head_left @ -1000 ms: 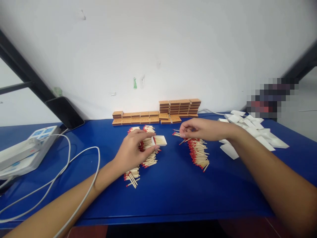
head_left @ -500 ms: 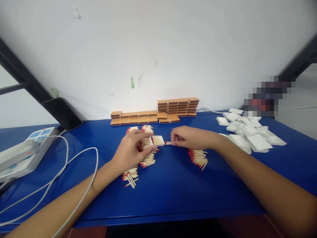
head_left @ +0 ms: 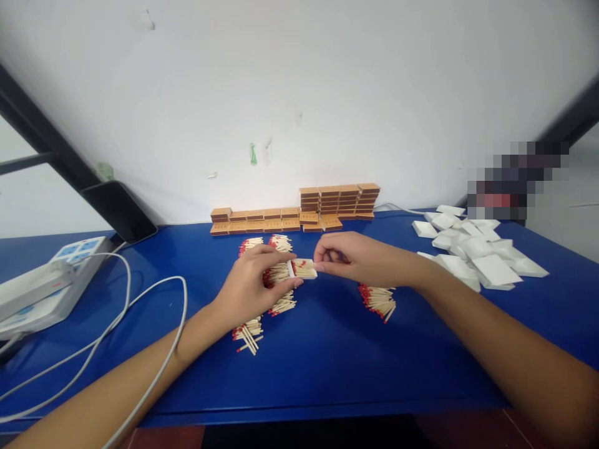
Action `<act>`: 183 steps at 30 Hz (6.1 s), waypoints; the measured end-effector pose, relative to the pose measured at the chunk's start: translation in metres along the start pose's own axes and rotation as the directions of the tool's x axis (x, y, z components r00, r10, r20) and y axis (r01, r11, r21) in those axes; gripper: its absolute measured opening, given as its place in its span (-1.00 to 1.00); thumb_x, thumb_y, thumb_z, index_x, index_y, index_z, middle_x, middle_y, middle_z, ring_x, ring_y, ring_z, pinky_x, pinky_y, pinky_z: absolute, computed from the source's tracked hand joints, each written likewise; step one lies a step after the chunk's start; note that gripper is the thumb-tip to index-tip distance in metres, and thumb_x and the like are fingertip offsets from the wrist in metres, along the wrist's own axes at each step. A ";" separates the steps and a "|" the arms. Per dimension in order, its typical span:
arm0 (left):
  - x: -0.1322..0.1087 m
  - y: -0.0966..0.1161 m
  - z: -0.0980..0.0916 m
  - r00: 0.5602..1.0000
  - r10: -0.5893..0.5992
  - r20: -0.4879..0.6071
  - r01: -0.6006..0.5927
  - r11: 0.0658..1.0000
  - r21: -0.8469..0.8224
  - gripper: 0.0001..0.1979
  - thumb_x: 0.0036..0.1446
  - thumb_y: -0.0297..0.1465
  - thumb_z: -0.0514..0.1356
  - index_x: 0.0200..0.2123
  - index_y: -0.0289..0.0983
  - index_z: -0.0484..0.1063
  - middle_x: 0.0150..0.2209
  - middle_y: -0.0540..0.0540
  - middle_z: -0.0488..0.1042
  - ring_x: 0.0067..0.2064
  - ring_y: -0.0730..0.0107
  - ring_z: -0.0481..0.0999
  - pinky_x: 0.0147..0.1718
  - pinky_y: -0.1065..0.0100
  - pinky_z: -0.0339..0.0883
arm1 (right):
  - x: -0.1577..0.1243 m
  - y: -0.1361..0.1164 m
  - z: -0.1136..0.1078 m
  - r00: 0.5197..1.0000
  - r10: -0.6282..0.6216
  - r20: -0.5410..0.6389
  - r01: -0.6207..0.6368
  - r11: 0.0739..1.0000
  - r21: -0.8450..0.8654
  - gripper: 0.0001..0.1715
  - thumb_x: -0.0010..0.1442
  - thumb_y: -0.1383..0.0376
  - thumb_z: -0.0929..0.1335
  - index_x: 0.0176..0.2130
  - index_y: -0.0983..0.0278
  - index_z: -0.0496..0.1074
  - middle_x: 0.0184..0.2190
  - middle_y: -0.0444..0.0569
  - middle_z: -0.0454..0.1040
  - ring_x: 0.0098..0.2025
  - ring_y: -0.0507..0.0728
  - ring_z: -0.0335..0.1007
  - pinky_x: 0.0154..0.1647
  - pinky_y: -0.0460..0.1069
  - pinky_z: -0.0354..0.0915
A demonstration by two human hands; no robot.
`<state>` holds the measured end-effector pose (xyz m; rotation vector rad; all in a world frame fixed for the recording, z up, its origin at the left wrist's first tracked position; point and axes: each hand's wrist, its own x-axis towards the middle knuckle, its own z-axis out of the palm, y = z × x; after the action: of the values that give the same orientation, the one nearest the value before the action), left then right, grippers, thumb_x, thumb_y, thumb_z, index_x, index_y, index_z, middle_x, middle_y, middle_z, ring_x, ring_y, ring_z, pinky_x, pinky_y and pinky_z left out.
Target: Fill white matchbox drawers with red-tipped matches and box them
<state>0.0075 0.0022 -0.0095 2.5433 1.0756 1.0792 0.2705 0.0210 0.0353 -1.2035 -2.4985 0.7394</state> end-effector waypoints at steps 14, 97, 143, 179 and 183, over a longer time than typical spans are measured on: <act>0.001 0.004 -0.001 1.000 0.023 -0.002 -0.023 0.999 -0.030 -0.63 0.20 -0.26 0.45 0.06 -0.18 0.61 -0.08 -0.17 0.62 -0.05 0.14 0.60 -0.02 0.14 0.51 | 0.001 -0.006 0.001 0.994 -0.058 -0.095 0.057 0.998 -0.012 -0.78 0.32 0.15 0.36 -0.23 0.23 0.52 -0.32 -0.03 0.53 -0.33 0.10 0.35 -0.32 -0.01 0.20; 0.002 0.004 -0.001 1.000 0.010 -0.010 -0.011 0.999 -0.036 -0.62 0.19 -0.25 0.45 0.06 -0.19 0.62 -0.08 -0.17 0.64 -0.05 0.15 0.60 -0.03 0.17 0.49 | 0.003 -0.003 0.000 0.980 -0.077 -0.181 0.068 0.996 -0.056 -0.82 0.32 0.20 0.35 -0.24 0.24 0.52 -0.37 -0.06 0.51 -0.36 0.08 0.33 -0.31 -0.01 0.17; 0.000 0.002 -0.001 0.999 0.046 -0.009 -0.047 0.998 -0.038 -0.62 0.22 -0.26 0.44 0.07 -0.22 0.60 -0.07 -0.18 0.63 -0.04 0.15 0.60 -0.02 0.12 0.50 | 0.020 0.085 -0.004 0.978 0.163 -0.129 -0.191 0.950 -0.247 -0.84 0.31 0.24 0.35 -0.24 0.28 0.49 -0.29 0.07 0.59 -0.33 0.14 0.42 -0.32 0.02 0.21; 0.001 0.000 -0.001 0.993 0.115 -0.027 -0.115 0.993 0.016 -0.62 0.23 -0.27 0.43 0.09 -0.23 0.58 -0.08 -0.19 0.64 -0.02 0.11 0.58 -0.01 0.07 0.51 | 0.021 0.083 0.002 0.975 0.186 -0.118 -0.214 0.925 -0.313 -0.80 0.36 0.28 0.30 -0.29 0.26 0.47 -0.23 0.11 0.60 -0.24 0.20 0.48 -0.25 0.05 0.24; 0.001 0.000 -0.001 0.994 0.106 -0.031 -0.106 0.994 0.012 -0.61 0.22 -0.28 0.44 0.08 -0.24 0.59 -0.08 -0.19 0.64 -0.03 0.12 0.58 -0.03 0.10 0.51 | 0.020 0.081 0.001 0.981 0.147 -0.130 -0.182 0.928 -0.324 -0.83 0.36 0.29 0.30 -0.28 0.25 0.45 -0.23 0.10 0.58 -0.22 0.21 0.46 -0.24 0.05 0.22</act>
<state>0.0077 0.0025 -0.0084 2.6266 0.9653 1.1460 0.3106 0.0788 -0.0104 -1.5384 -2.5254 0.2802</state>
